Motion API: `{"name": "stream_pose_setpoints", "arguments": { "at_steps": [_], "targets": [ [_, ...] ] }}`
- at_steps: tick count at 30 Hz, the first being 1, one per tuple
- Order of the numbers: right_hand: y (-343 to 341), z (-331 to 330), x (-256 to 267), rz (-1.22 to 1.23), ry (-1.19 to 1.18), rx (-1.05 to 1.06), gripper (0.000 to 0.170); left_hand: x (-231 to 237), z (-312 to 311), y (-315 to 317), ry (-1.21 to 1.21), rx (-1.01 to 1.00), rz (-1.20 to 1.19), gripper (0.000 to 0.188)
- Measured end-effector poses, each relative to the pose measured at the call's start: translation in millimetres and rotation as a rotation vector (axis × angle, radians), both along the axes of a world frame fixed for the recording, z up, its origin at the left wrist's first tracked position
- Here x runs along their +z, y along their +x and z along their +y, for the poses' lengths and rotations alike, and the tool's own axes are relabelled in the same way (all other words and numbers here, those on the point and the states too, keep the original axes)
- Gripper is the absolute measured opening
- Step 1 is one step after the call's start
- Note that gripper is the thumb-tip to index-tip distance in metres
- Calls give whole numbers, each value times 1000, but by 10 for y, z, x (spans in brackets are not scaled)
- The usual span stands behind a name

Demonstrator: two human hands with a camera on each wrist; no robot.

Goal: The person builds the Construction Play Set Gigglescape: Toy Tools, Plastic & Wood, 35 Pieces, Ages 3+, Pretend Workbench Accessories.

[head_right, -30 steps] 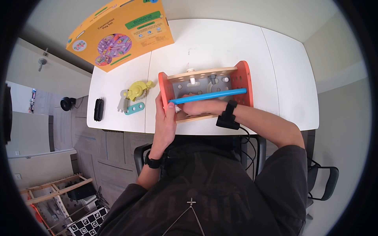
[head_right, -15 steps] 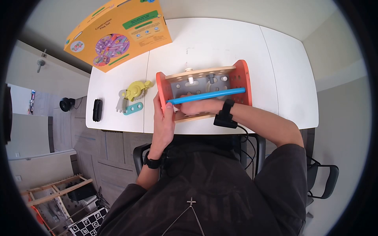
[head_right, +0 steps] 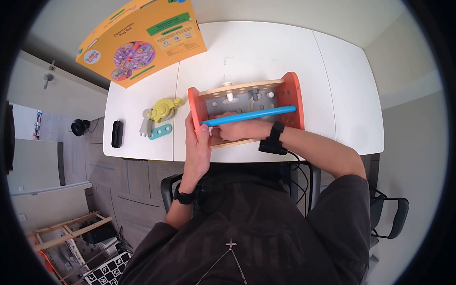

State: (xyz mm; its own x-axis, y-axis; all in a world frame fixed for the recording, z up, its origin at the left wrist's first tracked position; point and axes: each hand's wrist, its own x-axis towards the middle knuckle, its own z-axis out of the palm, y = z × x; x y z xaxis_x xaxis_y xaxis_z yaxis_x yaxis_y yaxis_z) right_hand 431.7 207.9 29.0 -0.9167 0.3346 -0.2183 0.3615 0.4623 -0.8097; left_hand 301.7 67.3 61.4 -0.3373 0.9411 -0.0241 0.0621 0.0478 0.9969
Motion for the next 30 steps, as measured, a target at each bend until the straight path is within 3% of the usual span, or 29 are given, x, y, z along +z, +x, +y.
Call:
{"name": "stream_pose_setpoints", "arguments": {
  "at_steps": [6,9,12,15,18,20,23,25,28,30],
  "targets": [
    [-103,-20,166,-246,21,-44,26,-105,27,4,31,24,117,52],
    [-52,-92,156,-169,73,-98,26,-140,16,-7,40,20,116,52],
    [44,-279,255,70,196,-258,25,-206,43,-28,57,5,105,53],
    [217,-505,418,83,603,-133,22,-110,58,-27,42,-18,-12,58],
    [527,-693,1241,-97,348,-209,20,-19,17,-16,12,-23,-3,61],
    [861,-689,1287,268,650,-464,23,-22,-4,-11,35,-31,48,61],
    [1326,-453,1429,177,832,-968,34,-40,-49,3,87,-53,90,61],
    [1544,-319,1199,160,724,-1160,45,-1,-53,19,75,-64,91,61],
    [1752,-249,873,236,32,-1104,67,-7,-19,24,51,-71,69,60],
    [1759,-197,806,181,-100,-1049,78,-173,13,-4,137,-60,284,57]
  ]
}}
